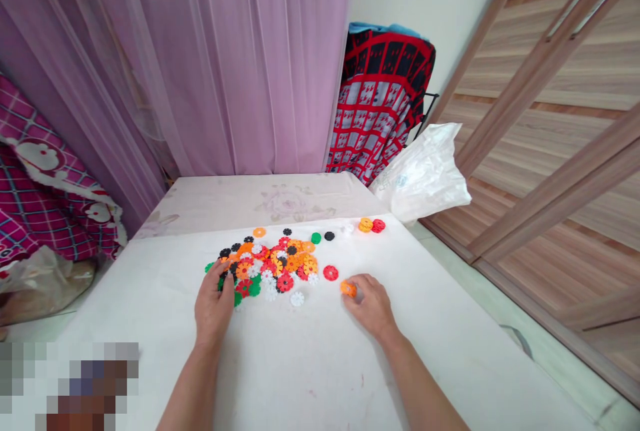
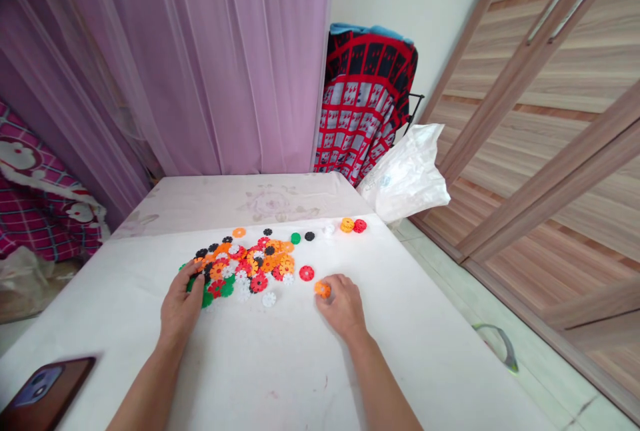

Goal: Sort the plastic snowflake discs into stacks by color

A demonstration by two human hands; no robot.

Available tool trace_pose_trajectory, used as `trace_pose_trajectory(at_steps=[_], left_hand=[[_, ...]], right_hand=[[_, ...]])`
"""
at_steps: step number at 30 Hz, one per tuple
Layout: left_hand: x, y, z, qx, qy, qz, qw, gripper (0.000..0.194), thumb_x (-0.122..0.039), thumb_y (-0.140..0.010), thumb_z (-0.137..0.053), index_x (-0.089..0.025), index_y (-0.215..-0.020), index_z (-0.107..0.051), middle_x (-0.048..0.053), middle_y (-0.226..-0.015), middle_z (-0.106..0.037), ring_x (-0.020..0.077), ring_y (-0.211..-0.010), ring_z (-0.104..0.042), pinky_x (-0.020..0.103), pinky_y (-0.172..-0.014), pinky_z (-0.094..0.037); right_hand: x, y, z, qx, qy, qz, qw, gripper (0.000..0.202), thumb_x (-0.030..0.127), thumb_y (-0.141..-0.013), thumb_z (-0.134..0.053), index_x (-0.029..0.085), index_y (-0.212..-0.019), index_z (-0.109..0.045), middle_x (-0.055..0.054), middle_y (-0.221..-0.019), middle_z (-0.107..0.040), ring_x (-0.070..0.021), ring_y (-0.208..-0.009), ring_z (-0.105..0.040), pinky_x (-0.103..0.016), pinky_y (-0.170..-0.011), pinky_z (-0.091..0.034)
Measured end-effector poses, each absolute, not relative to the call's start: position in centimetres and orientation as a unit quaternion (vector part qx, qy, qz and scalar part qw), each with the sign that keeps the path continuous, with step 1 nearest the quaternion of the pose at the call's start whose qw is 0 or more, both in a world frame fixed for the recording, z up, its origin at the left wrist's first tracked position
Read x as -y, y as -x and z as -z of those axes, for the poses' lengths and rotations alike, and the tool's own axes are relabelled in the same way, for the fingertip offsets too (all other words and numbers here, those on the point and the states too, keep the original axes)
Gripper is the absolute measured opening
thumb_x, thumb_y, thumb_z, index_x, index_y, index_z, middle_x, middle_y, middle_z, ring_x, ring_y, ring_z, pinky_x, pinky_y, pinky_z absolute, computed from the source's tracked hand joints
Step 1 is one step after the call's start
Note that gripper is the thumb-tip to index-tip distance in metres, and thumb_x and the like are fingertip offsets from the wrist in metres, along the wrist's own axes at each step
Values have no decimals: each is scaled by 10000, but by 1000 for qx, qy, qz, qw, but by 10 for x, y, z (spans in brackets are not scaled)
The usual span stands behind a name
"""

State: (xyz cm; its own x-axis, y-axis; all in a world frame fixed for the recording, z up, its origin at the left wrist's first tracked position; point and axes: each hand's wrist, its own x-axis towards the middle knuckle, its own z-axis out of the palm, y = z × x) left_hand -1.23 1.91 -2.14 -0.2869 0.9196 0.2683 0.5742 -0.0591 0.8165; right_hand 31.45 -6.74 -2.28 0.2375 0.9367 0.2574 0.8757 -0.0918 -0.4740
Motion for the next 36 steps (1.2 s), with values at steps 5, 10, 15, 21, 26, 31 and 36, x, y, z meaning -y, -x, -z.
trace_pose_trajectory(at_steps=[5, 10, 15, 21, 26, 31, 36], left_hand=[[-17, 12, 22, -649, -557, -480, 196, 344, -369, -864, -449, -222, -1119, -627, 67, -1367, -564, 232, -1290, -495, 409, -1136, -341], [-7, 10, 24, -632, -523, -537, 198, 361, -358, -837, -491, -205, -1130, -636, 79, -1338, -589, 236, -1273, -513, 404, -1124, -358], [-2, 10, 28, -620, -502, -565, 208, 356, -362, -833, -507, -208, -1125, -639, 80, -1330, -594, 232, -1272, -515, 410, -1127, -353], [-7, 11, 29, -614, -501, -571, 216, 357, -354, -840, -504, -204, -1137, -632, 84, -1307, -607, 231, -1280, -510, 414, -1137, -339], [-6, 11, 30, -614, -498, -571, 221, 357, -355, -839, -511, -198, -1137, -630, 84, -1315, -601, 229, -1281, -508, 408, -1140, -340], [-5, 10, 27, -610, -499, -574, 223, 345, -336, -837, -510, -195, -1126, -633, 87, -1317, -602, 229, -1276, -512, 413, -1141, -339], [-6, 11, 27, -613, -503, -569, 218, 344, -338, -834, -513, -203, -1125, -636, 80, -1322, -597, 227, -1277, -511, 412, -1142, -336]], right_hand=[[77, -300, 20, 650, 710, -57, 264, 163, 224, -735, -574, 242, -880, -646, -16, -959, -669, -194, -953, -585, -314, -841, -395], [73, -302, 24, 672, 669, -48, 314, 132, 316, -808, -566, 226, -851, -653, -27, -948, -661, -186, -926, -578, -307, -825, -385], [52, -283, 9, 636, 699, -1, 327, 159, 312, -853, -536, 215, -812, -655, -32, -890, -672, -182, -886, -572, -299, -813, -366], [17, -237, -25, 639, 754, 2, 152, 263, 421, -810, -614, 190, -928, -655, -85, -951, -683, -240, -960, -555, -340, -798, -344], [6, -221, -29, 631, 771, -25, 81, 281, 379, -818, -577, 160, -978, -648, -123, -967, -688, -273, -995, -559, -368, -804, -358], [-4, -222, -25, 605, 778, -97, 134, 312, 336, -741, -636, 191, -1018, -634, -86, -1021, -685, -255, -996, -586, -361, -837, -399], [2, -259, -17, 543, 752, -183, 324, 385, 358, -694, -656, 224, -1050, -597, -31, -1041, -661, -182, -923, -618, -300, -812, -463]])
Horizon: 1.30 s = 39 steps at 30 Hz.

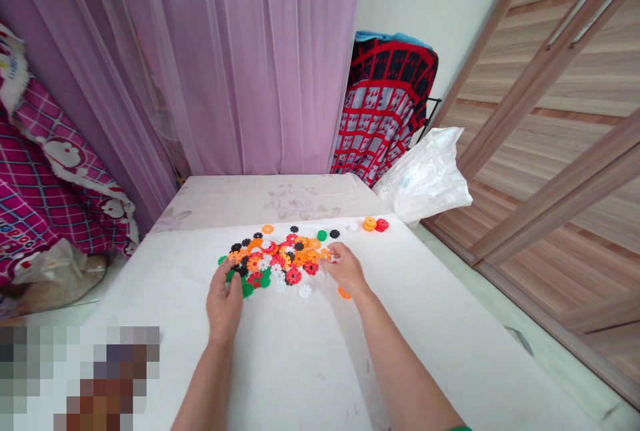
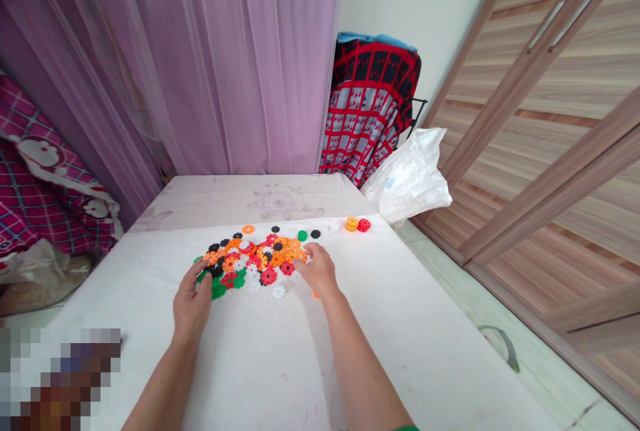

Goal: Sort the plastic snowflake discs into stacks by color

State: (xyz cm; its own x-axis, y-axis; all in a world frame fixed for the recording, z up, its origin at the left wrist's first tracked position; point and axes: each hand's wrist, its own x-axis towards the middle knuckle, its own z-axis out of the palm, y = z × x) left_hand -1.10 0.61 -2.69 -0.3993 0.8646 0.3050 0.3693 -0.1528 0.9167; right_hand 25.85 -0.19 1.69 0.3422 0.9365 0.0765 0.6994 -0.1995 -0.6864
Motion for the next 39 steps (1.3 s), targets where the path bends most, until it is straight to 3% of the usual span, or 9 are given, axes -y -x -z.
trace_pose_trajectory(at_steps=[6, 25, 34, 39], left_hand=[[-6, 10, 25, -618, -511, -557, 216, 356, -339, -829, -507, -199, -1129, -638, 86, -1334, -590, 236, -1279, -509, 412, -1142, -334], [-6, 12, 26, -616, -534, -545, 198, 308, -301, -812, -538, -245, -1091, -656, 49, -1302, -607, 232, -1258, -524, 428, -1131, -348], [-7, 12, 29, -620, -533, -539, 201, 321, -326, -822, -525, -237, -1105, -650, 59, -1324, -595, 229, -1269, -515, 414, -1132, -344], [-7, 12, 30, -621, -536, -535, 200, 336, -341, -830, -508, -227, -1116, -641, 68, -1326, -593, 228, -1272, -512, 408, -1130, -341]], right_hand=[[54, -305, 5, 521, 738, -184, 386, 381, 333, -669, -628, 232, -1034, -599, -27, -1028, -642, -160, -806, -632, -304, -761, -509], [74, -290, 6, 613, 745, -136, 228, 424, 248, -737, -603, 232, -1161, -600, -42, -1090, -646, -202, -1008, -594, -313, -927, -426], [71, -271, 15, 663, 700, -119, 238, 419, 204, -698, -608, 212, -1117, -621, -44, -1043, -666, -204, -987, -591, -309, -926, -422], [66, -272, 2, 654, 701, -143, 244, 344, 277, -735, -635, 237, -1077, -635, -30, -1059, -663, -187, -963, -593, -295, -891, -425]])
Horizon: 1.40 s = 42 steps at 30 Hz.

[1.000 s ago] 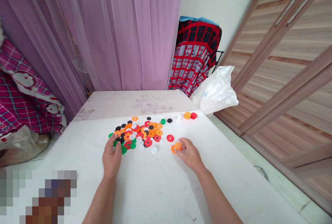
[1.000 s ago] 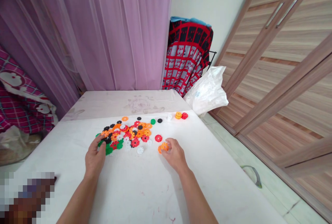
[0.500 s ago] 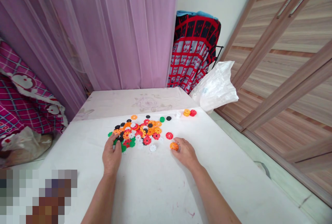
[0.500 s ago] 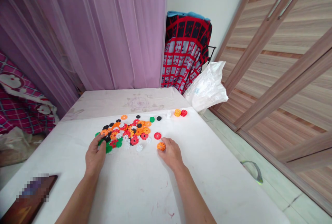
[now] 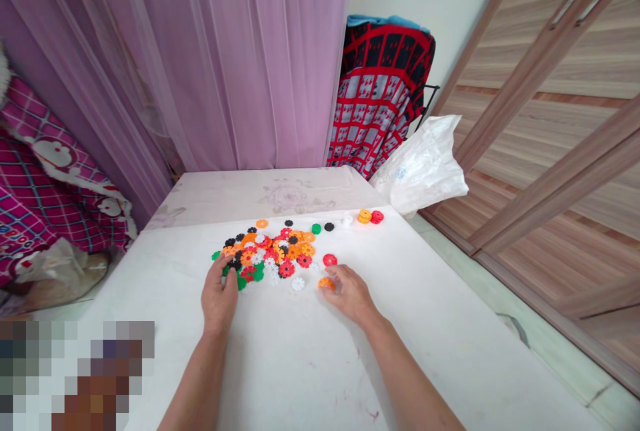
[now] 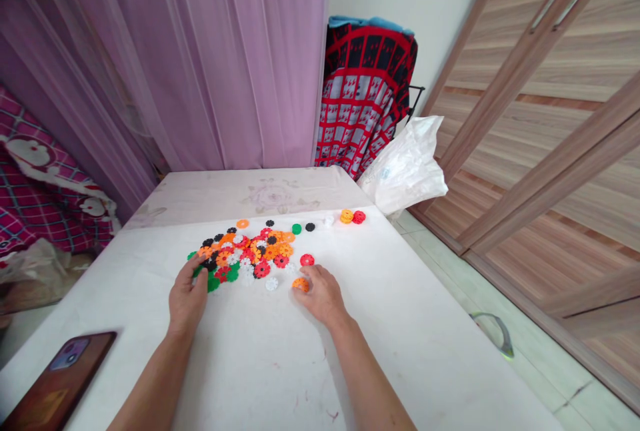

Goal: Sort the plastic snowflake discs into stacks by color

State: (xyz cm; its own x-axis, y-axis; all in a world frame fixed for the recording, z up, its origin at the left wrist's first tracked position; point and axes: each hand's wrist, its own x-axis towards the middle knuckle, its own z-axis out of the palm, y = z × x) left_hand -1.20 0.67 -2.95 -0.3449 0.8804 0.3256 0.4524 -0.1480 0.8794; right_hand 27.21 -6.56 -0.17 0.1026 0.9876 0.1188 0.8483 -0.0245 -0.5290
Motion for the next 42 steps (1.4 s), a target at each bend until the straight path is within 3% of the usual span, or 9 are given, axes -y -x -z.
trace_pose_trajectory(at_steps=[4, 13, 22, 32, 37, 42], left_hand=[[-6, 11, 29, -621, -540, -533, 197, 332, -328, -826, -513, -239, -1119, -641, 56, -1323, -596, 223, -1264, -521, 389, -1123, -355], [-7, 11, 29, -620, -536, -537, 199, 320, -310, -820, -526, -239, -1106, -651, 57, -1322, -598, 228, -1266, -519, 408, -1128, -351], [-7, 10, 29, -613, -538, -544, 198, 324, -311, -830, -504, -223, -1107, -646, 71, -1297, -614, 217, -1265, -521, 395, -1130, -344], [-6, 9, 29, -612, -533, -547, 207, 332, -318, -823, -511, -225, -1114, -642, 76, -1338, -583, 221, -1267, -519, 385, -1124, -349], [-6, 10, 29, -617, -530, -548, 196, 319, -325, -828, -509, -224, -1097, -648, 74, -1320, -599, 222, -1255, -530, 399, -1117, -363], [-5, 9, 28, -619, -535, -540, 197, 332, -326, -833, -505, -218, -1113, -648, 81, -1334, -590, 228, -1259, -527, 401, -1119, -362]], right_hand=[[47, -270, -14, 675, 702, -100, 206, 165, 232, -788, -597, 239, -933, -673, -27, -1020, -694, -196, -993, -563, -301, -881, -393], [22, -249, -24, 701, 701, -91, 98, 178, 212, -760, -623, 226, -932, -663, -26, -957, -712, -207, -1004, -542, -311, -842, -341], [41, -239, -33, 719, 655, -121, 199, 173, 226, -737, -668, 237, -909, -645, 11, -954, -699, -170, -962, -563, -272, -857, -353], [43, -222, -30, 749, 632, -109, 166, 134, 217, -742, -641, 231, -875, -651, -3, -903, -688, -181, -921, -543, -280, -811, -355], [31, -234, -37, 732, 648, -120, 174, 127, 246, -779, -632, 235, -902, -660, -12, -981, -699, -192, -968, -553, -296, -852, -355], [-3, -250, -44, 689, 711, -81, 117, 171, 229, -814, -595, 235, -972, -658, -33, -990, -699, -207, -1027, -560, -301, -853, -367]])
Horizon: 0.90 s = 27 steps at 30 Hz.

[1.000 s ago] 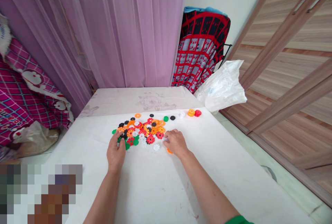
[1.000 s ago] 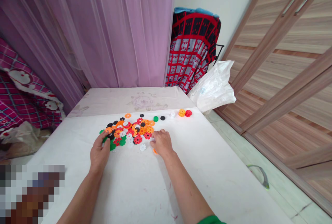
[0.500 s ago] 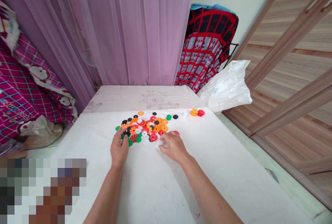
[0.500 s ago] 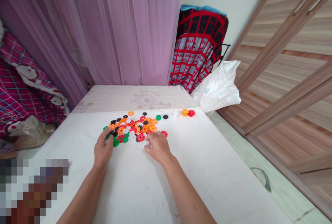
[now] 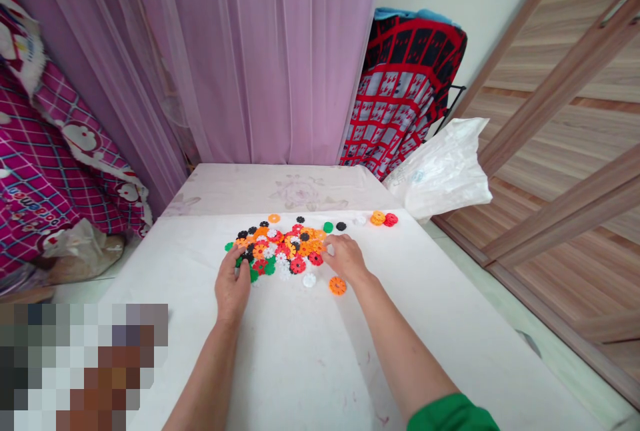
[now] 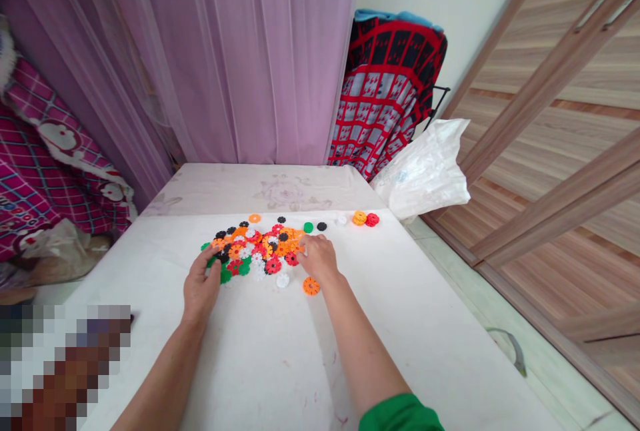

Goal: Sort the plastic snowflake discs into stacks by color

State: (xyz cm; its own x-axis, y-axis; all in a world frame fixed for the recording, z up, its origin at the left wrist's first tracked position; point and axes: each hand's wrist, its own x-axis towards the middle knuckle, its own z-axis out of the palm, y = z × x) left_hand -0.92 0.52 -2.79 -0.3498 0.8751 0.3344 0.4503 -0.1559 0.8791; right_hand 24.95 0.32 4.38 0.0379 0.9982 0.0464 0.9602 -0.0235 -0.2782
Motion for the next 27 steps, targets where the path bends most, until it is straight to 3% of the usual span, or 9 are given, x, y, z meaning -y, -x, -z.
trace_pose_trajectory(at_steps=[5, 11, 15, 21, 27], left_hand=[[-5, 9, 27, -620, -531, -543, 197, 328, -321, -835, -512, -216, -1115, -647, 76, -1332, -593, 225, -1257, -529, 395, -1119, -364], [-6, 10, 30, -615, -541, -542, 188, 324, -311, -838, -506, -205, -1112, -644, 80, -1310, -609, 216, -1253, -533, 390, -1116, -365], [-7, 10, 30, -618, -540, -540, 187, 328, -312, -839, -508, -198, -1115, -644, 93, -1327, -596, 221, -1251, -535, 388, -1112, -372], [-7, 10, 30, -618, -538, -542, 188, 311, -291, -831, -508, -213, -1096, -651, 77, -1319, -604, 219, -1243, -542, 385, -1102, -387], [-8, 11, 33, -615, -542, -542, 188, 323, -309, -837, -502, -213, -1111, -643, 82, -1328, -596, 219, -1259, -528, 390, -1111, -374]], right_hand=[[-24, -247, -34, 677, 728, -84, 66, 264, 378, -789, -645, 224, -1003, -649, -58, -962, -701, -228, -1006, -581, -301, -800, -389], [-30, -244, -26, 667, 735, -103, 62, 267, 304, -778, -619, 209, -1028, -630, -66, -1034, -698, -225, -1014, -586, -298, -813, -398], [-27, -249, -30, 655, 741, -116, 92, 278, 289, -776, -620, 206, -1041, -603, -66, -1042, -696, -221, -1005, -594, -303, -835, -400], [12, -268, -28, 616, 738, -178, 209, 248, 289, -736, -651, 246, -968, -575, 0, -984, -674, -175, -937, -603, -275, -793, -429], [58, -279, -19, 653, 715, -159, 190, 295, 232, -699, -645, 235, -985, -576, -15, -967, -671, -195, -943, -596, -295, -820, -421]])
